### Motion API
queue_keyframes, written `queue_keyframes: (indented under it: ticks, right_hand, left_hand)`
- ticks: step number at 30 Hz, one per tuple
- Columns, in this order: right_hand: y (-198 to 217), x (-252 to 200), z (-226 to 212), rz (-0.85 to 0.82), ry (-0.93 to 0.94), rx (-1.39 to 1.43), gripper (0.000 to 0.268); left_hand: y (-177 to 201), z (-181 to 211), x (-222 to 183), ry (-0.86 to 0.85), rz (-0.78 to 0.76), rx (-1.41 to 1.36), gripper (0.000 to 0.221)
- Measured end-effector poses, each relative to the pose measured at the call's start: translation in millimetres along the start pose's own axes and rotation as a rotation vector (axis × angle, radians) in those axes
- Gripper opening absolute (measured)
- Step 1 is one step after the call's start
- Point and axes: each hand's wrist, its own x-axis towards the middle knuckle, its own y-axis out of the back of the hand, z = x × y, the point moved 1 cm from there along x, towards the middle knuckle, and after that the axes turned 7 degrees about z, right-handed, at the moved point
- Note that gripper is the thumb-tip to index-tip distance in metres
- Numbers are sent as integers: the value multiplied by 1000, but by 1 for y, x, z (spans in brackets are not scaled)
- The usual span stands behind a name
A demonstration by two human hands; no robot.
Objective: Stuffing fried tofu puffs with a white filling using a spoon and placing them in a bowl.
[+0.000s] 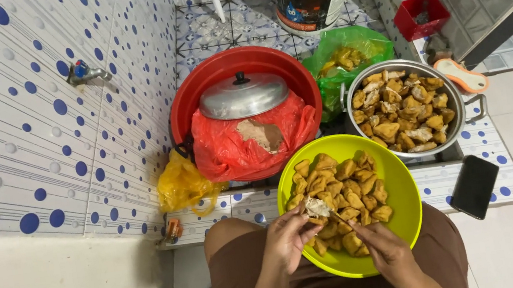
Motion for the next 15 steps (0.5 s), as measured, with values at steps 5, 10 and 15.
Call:
queue_keyframes:
  ticks: [5,10,15]
  right_hand:
    - [16,-1,-5,-57,103,-89,49]
    - [35,1,-8,-139,178,-200,57]
    - [58,1,-2,-201,176,-417,59]
  left_hand:
    - [5,1,-2,9,-72,-25,30]
    - [9,-3,0,23,-90,-73,28]
    - [5,8,0,-19,20,-81,44]
